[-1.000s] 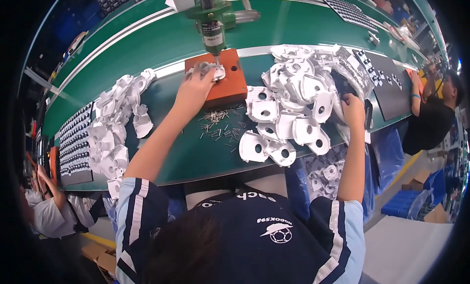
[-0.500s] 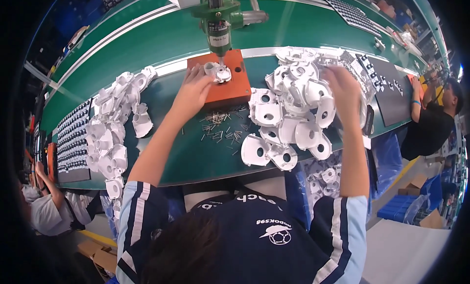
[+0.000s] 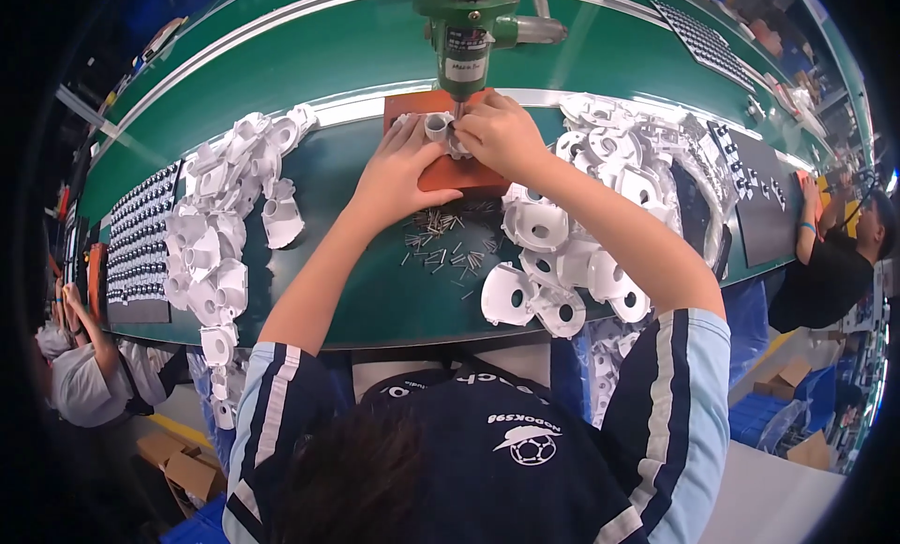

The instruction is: Assembling white plastic housing components using a manual hand press on a factory production line.

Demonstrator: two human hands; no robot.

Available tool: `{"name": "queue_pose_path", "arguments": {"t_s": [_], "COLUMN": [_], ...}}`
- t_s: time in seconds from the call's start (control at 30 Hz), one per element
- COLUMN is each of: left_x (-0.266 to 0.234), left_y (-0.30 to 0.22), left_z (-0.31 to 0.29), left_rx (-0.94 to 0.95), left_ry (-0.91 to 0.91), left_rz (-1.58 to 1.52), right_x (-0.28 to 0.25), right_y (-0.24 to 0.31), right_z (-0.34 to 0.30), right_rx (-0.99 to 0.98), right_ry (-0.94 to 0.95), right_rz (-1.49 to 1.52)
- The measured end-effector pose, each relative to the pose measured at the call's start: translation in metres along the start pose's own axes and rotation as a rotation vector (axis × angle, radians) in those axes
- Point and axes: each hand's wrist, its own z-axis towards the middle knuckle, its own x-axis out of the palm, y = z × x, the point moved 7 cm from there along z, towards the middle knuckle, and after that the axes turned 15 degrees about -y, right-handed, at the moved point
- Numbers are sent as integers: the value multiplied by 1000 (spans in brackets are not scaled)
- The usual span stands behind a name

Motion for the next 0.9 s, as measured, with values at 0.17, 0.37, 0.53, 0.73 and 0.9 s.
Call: {"name": "queue_pose_path", "arguments": {"t_s": [0.17,0.37,0.53,0.73,0.9], "left_x": [2,4,4,2,5], "left_y": [1,0,2,0,-2], "left_z": [1,1,-2,-1,0], "left_rx": [-5,3,-21,-13,-1], "left_ry": [4,42,35,-5,-2], "left_rz": [9,82,81,54,39], "right_x": [8,-12,-3,35,33], "right_y": [-1,22,76,87,74], "right_z": [-6,-5,-42,-81,-78], "right_rx": [-27,79,-13,-101,16], "right_ry": [172,245,640,1023,919], "right_rz": [-75,-73,-48,-145,-113]}}
